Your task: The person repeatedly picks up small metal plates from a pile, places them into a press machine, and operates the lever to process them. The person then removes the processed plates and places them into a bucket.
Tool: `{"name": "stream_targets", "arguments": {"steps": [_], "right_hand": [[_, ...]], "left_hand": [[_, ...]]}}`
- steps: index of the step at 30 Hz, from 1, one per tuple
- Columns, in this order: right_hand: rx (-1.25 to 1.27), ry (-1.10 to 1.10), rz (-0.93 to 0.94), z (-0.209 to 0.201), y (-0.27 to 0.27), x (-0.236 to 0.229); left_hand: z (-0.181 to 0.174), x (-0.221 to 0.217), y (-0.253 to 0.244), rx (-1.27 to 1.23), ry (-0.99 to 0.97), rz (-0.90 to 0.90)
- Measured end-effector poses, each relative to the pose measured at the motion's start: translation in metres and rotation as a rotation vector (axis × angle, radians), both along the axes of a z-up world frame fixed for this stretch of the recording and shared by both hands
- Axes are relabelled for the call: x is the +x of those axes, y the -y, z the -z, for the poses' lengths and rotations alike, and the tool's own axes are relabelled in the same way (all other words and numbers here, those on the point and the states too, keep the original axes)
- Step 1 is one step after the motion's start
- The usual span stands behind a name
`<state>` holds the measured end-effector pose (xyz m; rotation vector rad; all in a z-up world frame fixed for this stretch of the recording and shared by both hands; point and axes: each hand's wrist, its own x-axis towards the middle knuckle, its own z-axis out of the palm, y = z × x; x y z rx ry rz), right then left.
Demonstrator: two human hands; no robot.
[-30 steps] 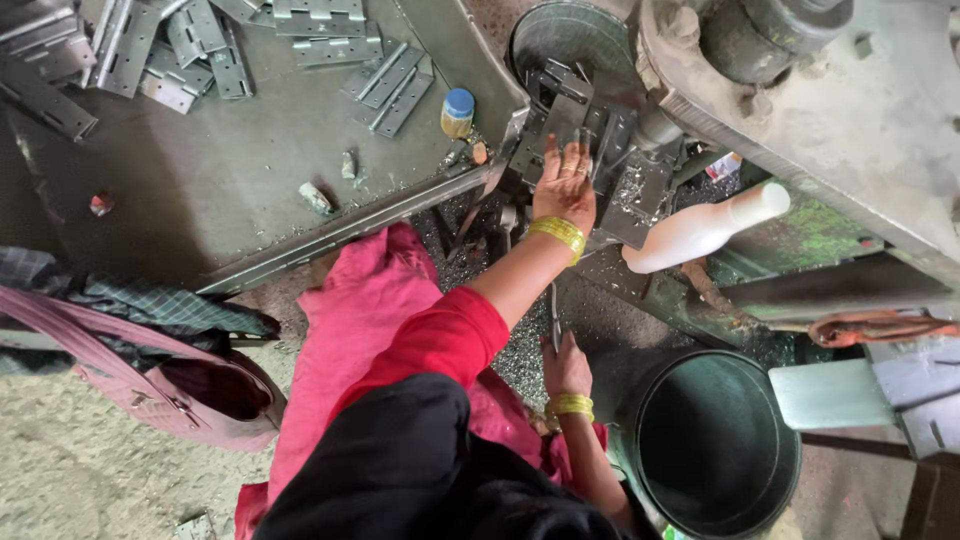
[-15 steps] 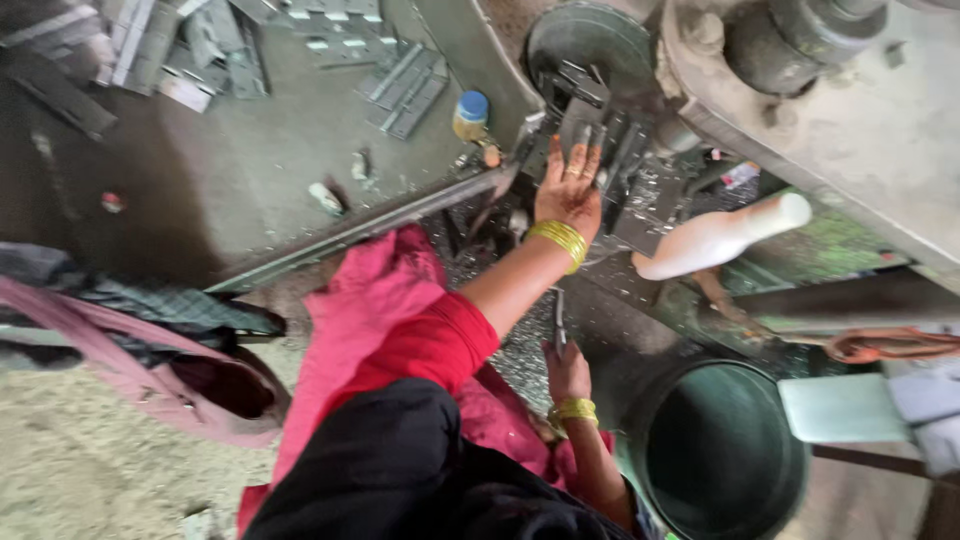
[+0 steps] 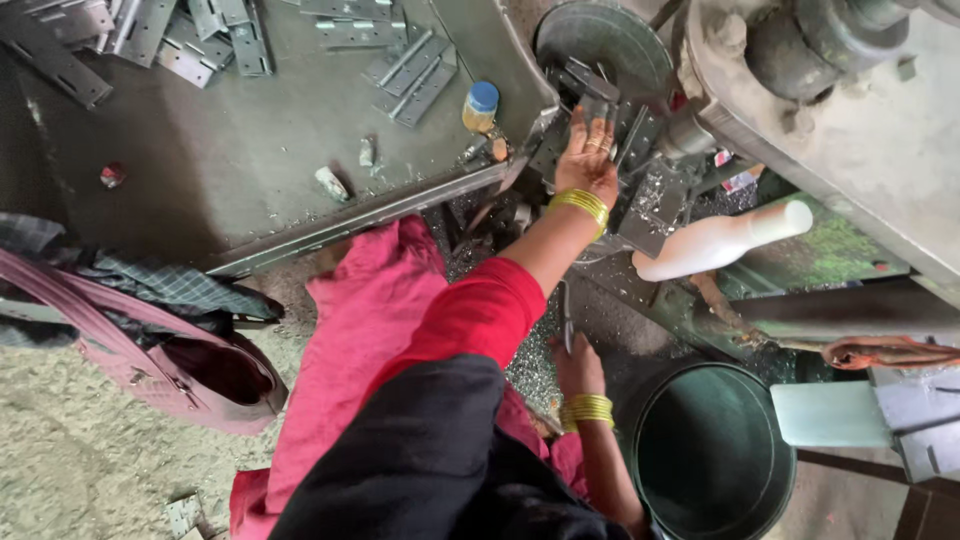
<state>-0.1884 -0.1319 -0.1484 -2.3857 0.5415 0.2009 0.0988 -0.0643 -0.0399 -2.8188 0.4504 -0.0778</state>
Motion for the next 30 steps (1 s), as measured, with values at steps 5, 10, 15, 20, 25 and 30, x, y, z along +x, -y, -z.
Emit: {"name": "stream_targets", "arguments": {"steps": [5,10,15,20,25,30], "right_hand": [[-0.158,0.075,-0.032,0.019,0.011,0.001],[-0.125,0.105,0.032,0.062,-0.005,-0.009],[-0.142,0.179,-0.031,0.043,0.0,-0.014],[-0.241,0.023,0.219,-0.041,-0.023,-0.015],[0.304,1.039,0.194,-0.13,-0.021,-0.002],[0.188,0.927,0.212,-0.175,-0.024,0.02]], "left_hand": [[0.0,0.006,0.015,-0.037,-0.026,0.033],[-0.013,0.008,0.0,-0.066,-0.039,0.029],[-0.048,-0.031,-0.023,-0.256,-0.005,0.144],[-0.037,-0.055,-0.126,-0.772,0.168,0.351],[0.004,0.025,-0.245,-0.396,0.191,-0.125],[0.016,0.082,-0.279,-0.479,0.245,-0.338]]}}
